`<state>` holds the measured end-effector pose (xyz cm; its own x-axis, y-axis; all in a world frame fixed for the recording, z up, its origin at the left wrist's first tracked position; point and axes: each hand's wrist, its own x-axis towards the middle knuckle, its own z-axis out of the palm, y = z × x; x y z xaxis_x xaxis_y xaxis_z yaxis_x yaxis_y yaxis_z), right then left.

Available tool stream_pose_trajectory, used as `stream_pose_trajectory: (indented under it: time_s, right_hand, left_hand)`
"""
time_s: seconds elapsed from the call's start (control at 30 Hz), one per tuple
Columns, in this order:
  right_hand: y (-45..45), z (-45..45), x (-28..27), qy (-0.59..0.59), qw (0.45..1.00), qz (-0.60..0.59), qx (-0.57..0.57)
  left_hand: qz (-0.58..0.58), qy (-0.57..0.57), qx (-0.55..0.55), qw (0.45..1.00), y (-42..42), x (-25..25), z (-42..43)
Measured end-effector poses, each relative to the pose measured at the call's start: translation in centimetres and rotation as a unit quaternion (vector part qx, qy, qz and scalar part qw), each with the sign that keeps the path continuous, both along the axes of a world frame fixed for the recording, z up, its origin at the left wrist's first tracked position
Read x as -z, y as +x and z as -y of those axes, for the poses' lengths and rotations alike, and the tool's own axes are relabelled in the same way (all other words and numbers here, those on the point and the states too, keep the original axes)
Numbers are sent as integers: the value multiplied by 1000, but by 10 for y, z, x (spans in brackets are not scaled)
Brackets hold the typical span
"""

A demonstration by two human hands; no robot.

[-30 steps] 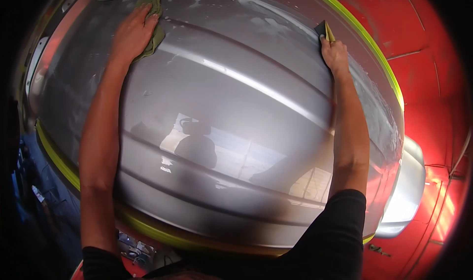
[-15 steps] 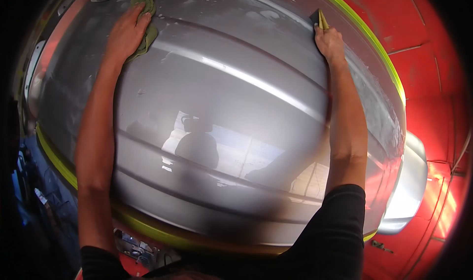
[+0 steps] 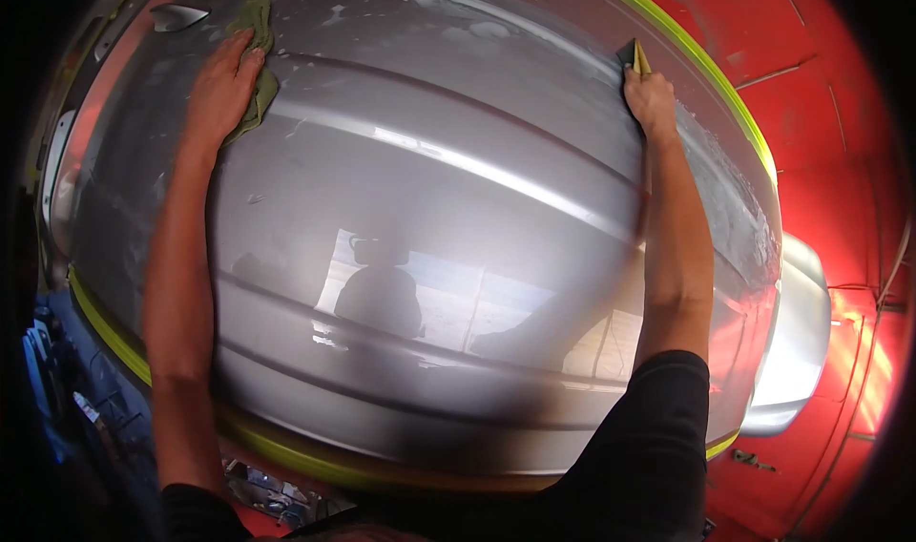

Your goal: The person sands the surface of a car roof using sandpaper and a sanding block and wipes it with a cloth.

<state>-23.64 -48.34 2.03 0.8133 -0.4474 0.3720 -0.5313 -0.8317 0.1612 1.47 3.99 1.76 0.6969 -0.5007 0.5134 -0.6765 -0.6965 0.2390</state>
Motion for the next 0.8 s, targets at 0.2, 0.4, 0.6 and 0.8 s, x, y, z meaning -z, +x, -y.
stream_pose_trajectory:
  time_s: [0.2,0.4,0.6,0.8]
  right_hand:
    - [115,-86,5,71,985,50,-147]
    - [82,-68,8,116,990,35,-66]
    - [-24,17,-1,43,995,-36,81]
    - [160,-155,2,138,983,67,-106]
  left_hand:
    - [-35,-18,-18,999,2,3,-1]
    - [-53,-32,-12,998,-3,-1,-5]
    - [-16,0,-5,1000,-1,-4,-3]
    - [-63,-18,9,998,-1,3,-6]
